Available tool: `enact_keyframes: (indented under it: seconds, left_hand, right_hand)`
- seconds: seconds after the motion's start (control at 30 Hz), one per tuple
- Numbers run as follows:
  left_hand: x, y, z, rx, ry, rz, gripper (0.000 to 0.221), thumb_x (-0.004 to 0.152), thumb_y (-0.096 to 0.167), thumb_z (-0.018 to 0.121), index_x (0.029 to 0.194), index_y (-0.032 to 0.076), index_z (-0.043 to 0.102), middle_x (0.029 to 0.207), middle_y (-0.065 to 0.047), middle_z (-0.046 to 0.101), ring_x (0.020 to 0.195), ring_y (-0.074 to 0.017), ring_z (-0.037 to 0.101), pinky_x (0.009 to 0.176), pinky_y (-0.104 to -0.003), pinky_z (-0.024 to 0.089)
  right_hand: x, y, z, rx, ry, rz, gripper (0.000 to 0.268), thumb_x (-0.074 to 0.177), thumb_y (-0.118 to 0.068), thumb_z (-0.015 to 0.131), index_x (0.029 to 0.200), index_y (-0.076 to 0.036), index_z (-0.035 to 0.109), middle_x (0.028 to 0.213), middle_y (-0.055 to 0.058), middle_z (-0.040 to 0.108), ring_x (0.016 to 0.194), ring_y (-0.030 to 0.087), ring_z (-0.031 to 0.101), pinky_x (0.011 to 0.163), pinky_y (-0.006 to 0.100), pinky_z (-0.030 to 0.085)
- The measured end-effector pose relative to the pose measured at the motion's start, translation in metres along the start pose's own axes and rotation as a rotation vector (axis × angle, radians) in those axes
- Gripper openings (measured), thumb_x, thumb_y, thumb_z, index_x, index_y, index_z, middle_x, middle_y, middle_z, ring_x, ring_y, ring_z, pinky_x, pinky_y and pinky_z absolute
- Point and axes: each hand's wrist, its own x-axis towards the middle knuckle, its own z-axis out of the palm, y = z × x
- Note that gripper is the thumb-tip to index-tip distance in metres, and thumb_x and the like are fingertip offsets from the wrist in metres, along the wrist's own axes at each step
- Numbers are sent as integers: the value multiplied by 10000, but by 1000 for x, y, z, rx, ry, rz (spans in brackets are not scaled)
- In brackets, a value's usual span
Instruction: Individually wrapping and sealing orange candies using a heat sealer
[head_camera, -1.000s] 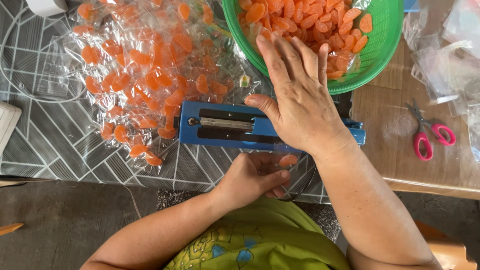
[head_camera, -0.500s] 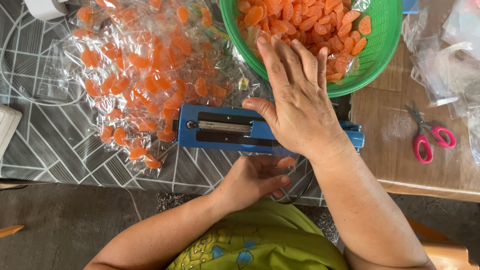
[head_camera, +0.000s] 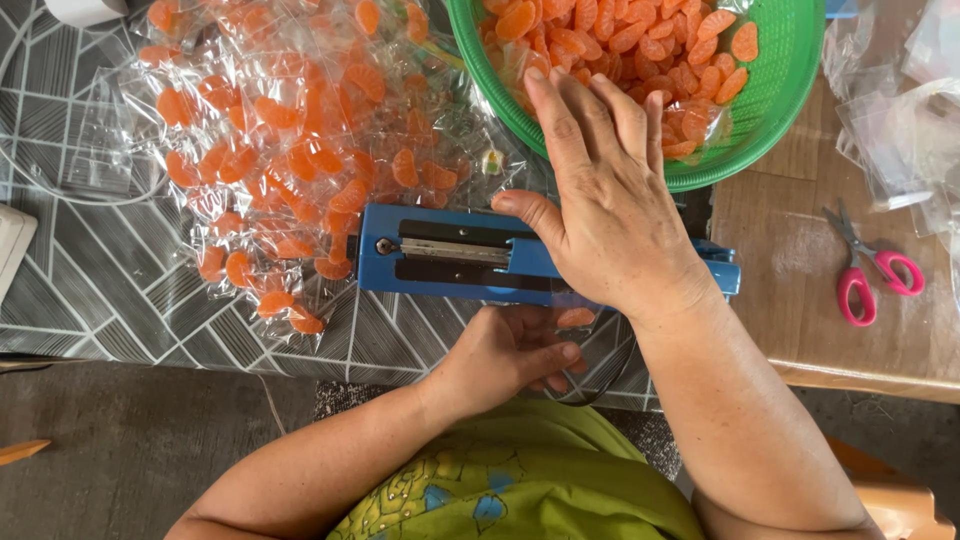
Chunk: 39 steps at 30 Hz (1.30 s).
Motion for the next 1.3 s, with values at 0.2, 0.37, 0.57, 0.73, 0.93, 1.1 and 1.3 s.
enact_keyframes:
  seconds: [0.2, 0.37, 0.57, 0.73, 0.93, 1.1, 1.3]
  left_hand:
    - [4, -9, 0, -33, 4, 54, 504, 955, 269, 673, 1387, 10, 673, 896, -124, 790, 640, -136, 724, 554, -221, 562]
    - [10, -27, 0, -80, -3, 70, 484, 966, 274, 661, 1386, 32, 658, 914, -142, 782, 625, -151, 718, 530, -215, 539]
    - [4, -21, 3, -107, 12, 48, 434, 969, 259, 663, 1288, -34, 665, 904, -159, 788, 617, -173, 724, 508, -237, 538]
    - [-2, -15, 4, -75, 46, 17, 361, 967, 268, 656, 1162, -34, 687, 929, -170, 795, 615, -174, 717, 518, -248, 530]
    - [-4, -7, 3, -51, 15, 83, 541, 962, 344, 630, 1392, 18, 666, 899, -145, 791, 612, -158, 721, 518, -229, 539]
    - [-11, -3, 6, -29, 15, 120, 496, 1014, 338, 557, 1398, 45, 672, 904, -159, 782, 618, -185, 729, 536, -259, 600]
    - [-4, -15, 5, 61, 51, 145, 443, 1008, 361, 562, 1301, 53, 685, 876, -124, 783, 606, -169, 713, 509, -242, 524]
  right_hand:
    - [-1, 0, -5, 62, 28, -15, 820, 1055, -516, 608, 1641, -115, 198, 1629, 153, 417, 1508, 382, 289, 1231, 683, 150]
    - [-7, 7, -17, 95, 197, -128, 730, 1105, -486, 493, 1587, 17, 275, 1534, 264, 512, 1418, 401, 436, 1192, 563, 392]
    - [-41, 1, -31, 198, 668, -259, 331, 1113, -100, 589, 1362, 114, 549, 1329, 263, 635, 1257, 366, 623, 1113, 448, 553]
    - [-119, -9, -20, 324, 656, -332, 159, 867, 159, 721, 934, 103, 587, 878, 226, 629, 669, 236, 655, 581, 291, 544]
    - [-142, -22, 7, -107, 247, -27, 412, 1055, -91, 633, 1449, 5, 556, 1358, 108, 726, 733, 145, 735, 519, 295, 552]
    - [-134, -29, 13, -217, 41, 121, 548, 1025, -144, 549, 1565, -153, 457, 926, 3, 770, 534, 262, 666, 393, 404, 481]
    - [-127, -34, 17, -375, -3, 161, 629, 954, -186, 596, 1566, -292, 499, 746, -25, 642, 436, 242, 581, 363, 399, 461]
